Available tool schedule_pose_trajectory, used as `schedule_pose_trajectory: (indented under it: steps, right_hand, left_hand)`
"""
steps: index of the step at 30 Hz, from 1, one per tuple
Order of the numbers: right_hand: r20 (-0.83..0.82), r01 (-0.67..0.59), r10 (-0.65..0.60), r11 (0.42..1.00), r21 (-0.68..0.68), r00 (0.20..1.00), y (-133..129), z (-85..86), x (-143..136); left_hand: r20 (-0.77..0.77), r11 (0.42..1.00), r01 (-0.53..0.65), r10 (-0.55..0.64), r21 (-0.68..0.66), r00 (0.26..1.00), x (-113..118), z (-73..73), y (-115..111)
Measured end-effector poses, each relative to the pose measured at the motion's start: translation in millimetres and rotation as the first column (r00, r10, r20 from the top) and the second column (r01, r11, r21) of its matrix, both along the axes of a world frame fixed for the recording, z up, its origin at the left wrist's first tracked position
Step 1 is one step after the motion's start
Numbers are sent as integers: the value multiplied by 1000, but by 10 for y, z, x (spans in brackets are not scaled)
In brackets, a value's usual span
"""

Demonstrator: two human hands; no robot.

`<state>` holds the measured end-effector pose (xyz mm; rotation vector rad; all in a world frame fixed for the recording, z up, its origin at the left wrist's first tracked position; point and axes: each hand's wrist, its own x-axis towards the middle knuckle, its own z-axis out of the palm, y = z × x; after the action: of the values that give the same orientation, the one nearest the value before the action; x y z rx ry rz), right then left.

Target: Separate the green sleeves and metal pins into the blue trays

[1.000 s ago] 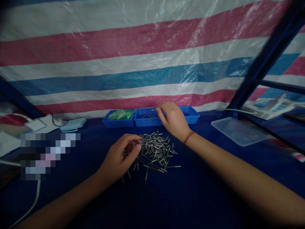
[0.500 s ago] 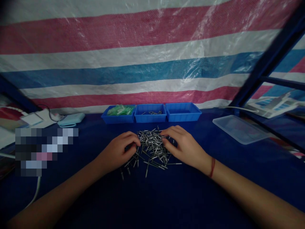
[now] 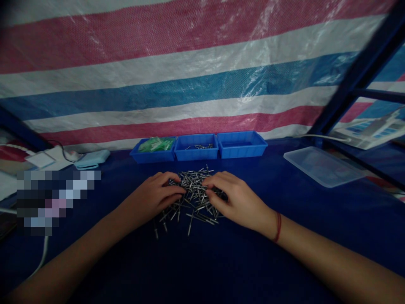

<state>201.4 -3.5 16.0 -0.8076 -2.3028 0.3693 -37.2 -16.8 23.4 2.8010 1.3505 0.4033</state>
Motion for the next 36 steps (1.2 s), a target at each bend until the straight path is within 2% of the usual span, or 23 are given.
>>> schedule_pose_trajectory:
  steps: [7,13,25,31,36]
  right_hand:
    - [-52,19,-20,1000,-16,998,9,-25,-13]
    - [-93,36,-38,999,-22,995,-19,-23,-2]
    - [-116,-9,6,1000,-24,993,-66,-9,-18]
    - [-108,-16,15,1000,-16,994,-75,4,-32]
    - [-98,16,-20,999,-48,995,-86,3,-43]
  left_hand:
    - [-14,999,28,-28,-17,1000,28,1,-21]
    - [49,999,31,-30,-24,998,42,-32,-37]
    - [101,989,-6,21,-150,995,52,-15,-64]
    - [91,993,-3,14,-120,996,62,-44,-75]
    - [223,995,-23,43,-93,974,67,-38,-45]
